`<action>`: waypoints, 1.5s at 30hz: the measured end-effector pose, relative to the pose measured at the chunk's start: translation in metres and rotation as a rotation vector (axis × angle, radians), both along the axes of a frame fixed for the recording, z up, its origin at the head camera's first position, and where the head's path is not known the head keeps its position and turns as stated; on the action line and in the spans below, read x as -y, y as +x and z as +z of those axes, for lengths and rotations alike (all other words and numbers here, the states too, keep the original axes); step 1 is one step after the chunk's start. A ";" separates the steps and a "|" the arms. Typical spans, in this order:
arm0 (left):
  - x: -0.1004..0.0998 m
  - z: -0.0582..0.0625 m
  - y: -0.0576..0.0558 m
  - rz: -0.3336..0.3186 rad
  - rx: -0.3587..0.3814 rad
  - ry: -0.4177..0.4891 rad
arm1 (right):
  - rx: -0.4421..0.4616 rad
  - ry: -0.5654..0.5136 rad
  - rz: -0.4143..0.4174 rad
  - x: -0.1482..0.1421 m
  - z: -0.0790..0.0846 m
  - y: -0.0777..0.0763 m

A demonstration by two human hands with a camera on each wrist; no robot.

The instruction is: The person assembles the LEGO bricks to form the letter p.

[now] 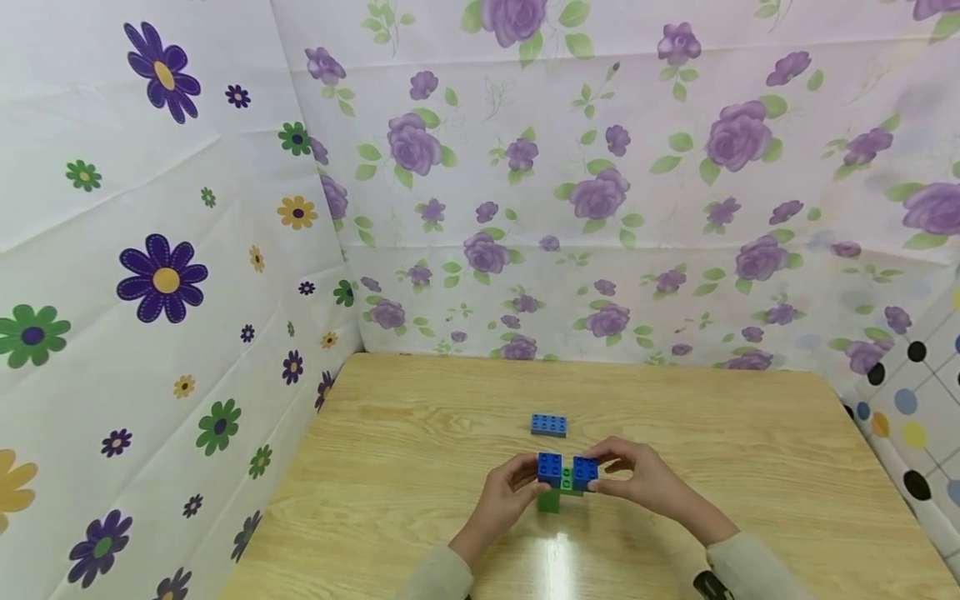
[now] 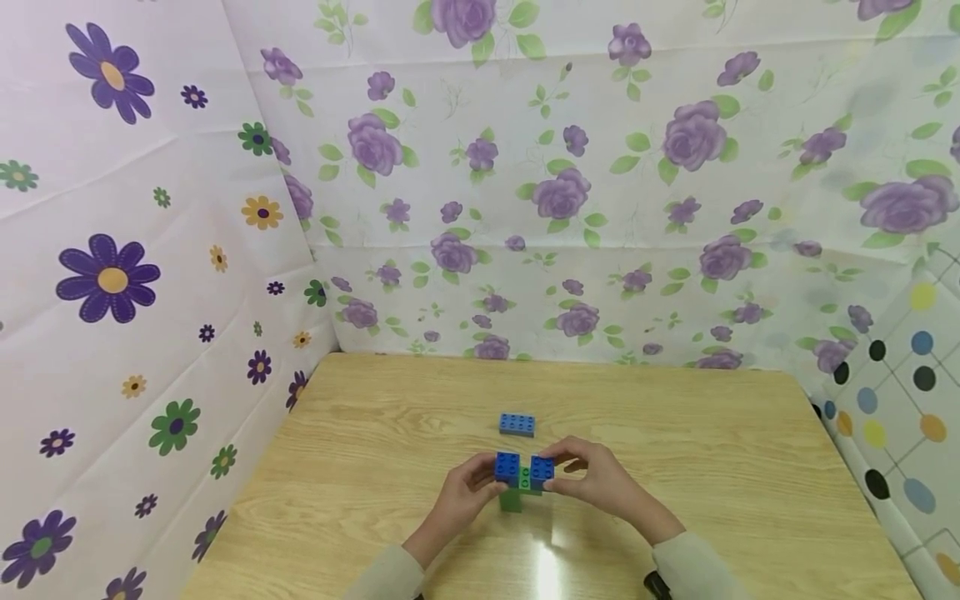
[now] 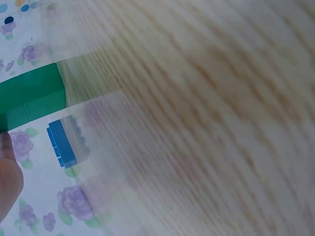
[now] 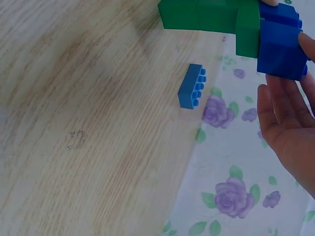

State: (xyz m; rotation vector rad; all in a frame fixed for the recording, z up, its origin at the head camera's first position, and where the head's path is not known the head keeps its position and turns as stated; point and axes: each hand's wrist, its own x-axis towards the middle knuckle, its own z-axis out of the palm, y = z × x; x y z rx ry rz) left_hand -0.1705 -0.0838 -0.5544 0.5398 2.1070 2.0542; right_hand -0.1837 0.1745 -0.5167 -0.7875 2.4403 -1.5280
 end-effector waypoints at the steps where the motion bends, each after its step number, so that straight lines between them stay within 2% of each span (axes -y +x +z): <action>1: 0.000 0.000 0.000 0.001 0.002 0.000 | 0.001 0.001 0.006 0.000 0.000 0.000; 7: -0.001 -0.003 0.000 0.007 0.005 -0.004 | 0.018 -0.013 0.035 -0.001 0.003 -0.002; 14: -0.002 -0.026 -0.009 0.022 0.012 -0.009 | 0.025 -0.038 0.011 -0.002 0.002 -0.011; 24: -0.001 -0.028 -0.009 0.020 0.006 -0.006 | -0.013 -0.125 -0.090 0.003 0.002 -0.030; 28: -0.002 -0.024 -0.008 0.017 0.015 -0.003 | -0.008 -0.141 -0.120 0.007 -0.001 -0.039; 35: -0.001 -0.001 0.000 -0.002 0.006 0.008 | 0.029 -0.210 -0.123 0.016 -0.009 -0.055; 45: -0.002 0.000 0.001 -0.007 0.017 0.018 | 0.066 -0.192 -0.144 0.028 -0.035 -0.079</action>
